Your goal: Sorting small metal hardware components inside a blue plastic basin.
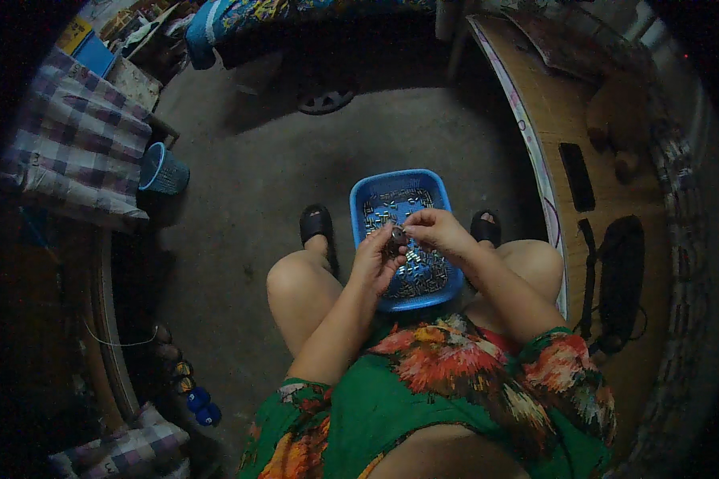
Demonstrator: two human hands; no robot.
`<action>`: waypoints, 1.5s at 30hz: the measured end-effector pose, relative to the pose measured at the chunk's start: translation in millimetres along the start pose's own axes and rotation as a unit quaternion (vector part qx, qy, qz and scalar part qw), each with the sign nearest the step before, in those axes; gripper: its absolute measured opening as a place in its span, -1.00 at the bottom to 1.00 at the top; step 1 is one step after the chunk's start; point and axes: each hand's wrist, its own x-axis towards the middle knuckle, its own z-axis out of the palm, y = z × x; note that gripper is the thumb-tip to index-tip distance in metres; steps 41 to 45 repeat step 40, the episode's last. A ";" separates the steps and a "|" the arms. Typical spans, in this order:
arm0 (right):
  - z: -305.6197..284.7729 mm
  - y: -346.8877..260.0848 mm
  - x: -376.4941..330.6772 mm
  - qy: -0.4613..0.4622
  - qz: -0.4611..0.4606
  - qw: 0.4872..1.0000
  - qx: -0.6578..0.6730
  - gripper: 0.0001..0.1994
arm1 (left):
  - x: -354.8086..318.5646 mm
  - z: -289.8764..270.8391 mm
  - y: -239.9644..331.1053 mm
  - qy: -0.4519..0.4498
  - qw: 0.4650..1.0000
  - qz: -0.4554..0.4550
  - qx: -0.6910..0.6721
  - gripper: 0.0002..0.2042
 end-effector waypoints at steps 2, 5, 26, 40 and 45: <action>3.1 1.0 -0.6 0.008 -0.053 0.998 -0.023 -0.84 | 0.9 -0.6 -1.2 0.003 1.000 0.001 -0.001 -0.80; 5.1 -0.8 -1.5 0.038 -0.062 0.995 -0.073 -0.84 | 1.0 -0.3 -1.8 0.006 1.000 0.001 -0.001 -0.78; 6.8 -7.6 -5.6 -0.049 0.024 0.997 0.051 -0.73 | -0.1 -1.1 0.8 -0.010 1.000 -0.018 0.006 -0.77; -7.7 7.4 5.5 0.042 0.047 0.975 0.214 -0.69 | 0.0 -5.3 2.6 0.009 0.995 -0.039 -0.094 -0.70; -7.7 7.4 5.5 0.042 0.047 0.975 0.214 -0.69 | 0.0 -5.3 2.6 0.009 0.995 -0.039 -0.094 -0.70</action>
